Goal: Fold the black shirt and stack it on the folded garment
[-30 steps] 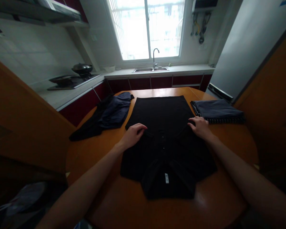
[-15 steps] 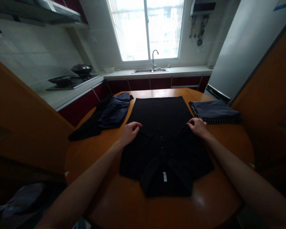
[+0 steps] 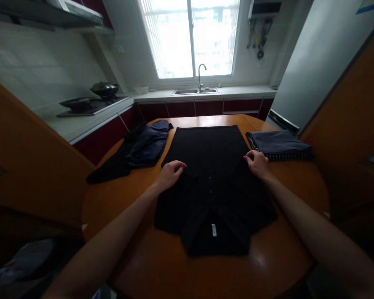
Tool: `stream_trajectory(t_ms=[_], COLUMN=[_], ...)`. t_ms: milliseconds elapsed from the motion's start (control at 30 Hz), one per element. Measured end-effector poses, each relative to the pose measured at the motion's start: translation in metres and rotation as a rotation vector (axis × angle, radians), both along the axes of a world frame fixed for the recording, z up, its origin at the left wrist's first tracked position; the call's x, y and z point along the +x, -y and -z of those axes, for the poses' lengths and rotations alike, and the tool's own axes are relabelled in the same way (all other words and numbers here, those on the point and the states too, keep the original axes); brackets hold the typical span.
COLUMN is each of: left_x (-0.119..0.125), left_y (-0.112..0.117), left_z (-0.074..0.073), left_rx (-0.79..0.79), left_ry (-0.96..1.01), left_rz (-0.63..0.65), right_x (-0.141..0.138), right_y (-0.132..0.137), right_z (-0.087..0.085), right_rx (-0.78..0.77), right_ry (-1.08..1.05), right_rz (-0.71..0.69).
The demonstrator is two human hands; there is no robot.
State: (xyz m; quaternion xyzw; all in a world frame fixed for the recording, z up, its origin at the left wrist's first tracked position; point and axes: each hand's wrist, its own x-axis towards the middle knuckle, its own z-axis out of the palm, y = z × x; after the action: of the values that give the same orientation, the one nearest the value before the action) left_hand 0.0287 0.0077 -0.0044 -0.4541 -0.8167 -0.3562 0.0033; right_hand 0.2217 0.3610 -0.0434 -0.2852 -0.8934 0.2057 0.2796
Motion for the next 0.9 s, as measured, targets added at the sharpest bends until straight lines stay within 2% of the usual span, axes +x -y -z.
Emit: stream_trajectory(t_ms=[100, 233, 300, 367, 433, 500, 600, 733, 900], left_x=[0.002, 0.003, 0.001, 0.0, -0.002, -0.002, -0.002, -0.001, -0.002], left_y=[-0.001, 0.0, 0.001, 0.002, 0.002, 0.001, -0.001, -0.004, -0.004], left_z=[0.0, -0.001, -0.001, -0.001, 0.0, 0.002, 0.005, 0.007, 0.007], left_rx=[-0.002, -0.007, -0.003, 0.001, 0.006, 0.01, 0.0, -0.031, -0.044], left_ry=[-0.003, -0.008, -0.015, -0.026, -0.037, -0.042, -0.037, -0.051, -0.062], left_rz=[0.042, 0.041, 0.014, -0.007, -0.015, -0.01, 0.005, 0.026, 0.041], right_x=[0.0, 0.005, 0.01, 0.014, 0.018, 0.019, 0.019, 0.017, 0.015], right_y=[0.003, 0.017, 0.03, 0.046, 0.063, 0.076, 0.091, 0.1, 0.104], right_z=[-0.002, -0.013, -0.019, -0.025, -0.028, -0.03, -0.031, -0.033, -0.035], right_rx=[0.025, 0.136, 0.152, 0.11, 0.055, 0.049, 0.15, 0.292, 0.329], right_ry=[0.061, -0.008, -0.027, 0.008, 0.103, 0.223, 0.322, 0.346, 0.31], right_rz=[0.029, -0.01, -0.123, -0.302, -0.466, -0.546, -0.522, -0.454, -0.357])
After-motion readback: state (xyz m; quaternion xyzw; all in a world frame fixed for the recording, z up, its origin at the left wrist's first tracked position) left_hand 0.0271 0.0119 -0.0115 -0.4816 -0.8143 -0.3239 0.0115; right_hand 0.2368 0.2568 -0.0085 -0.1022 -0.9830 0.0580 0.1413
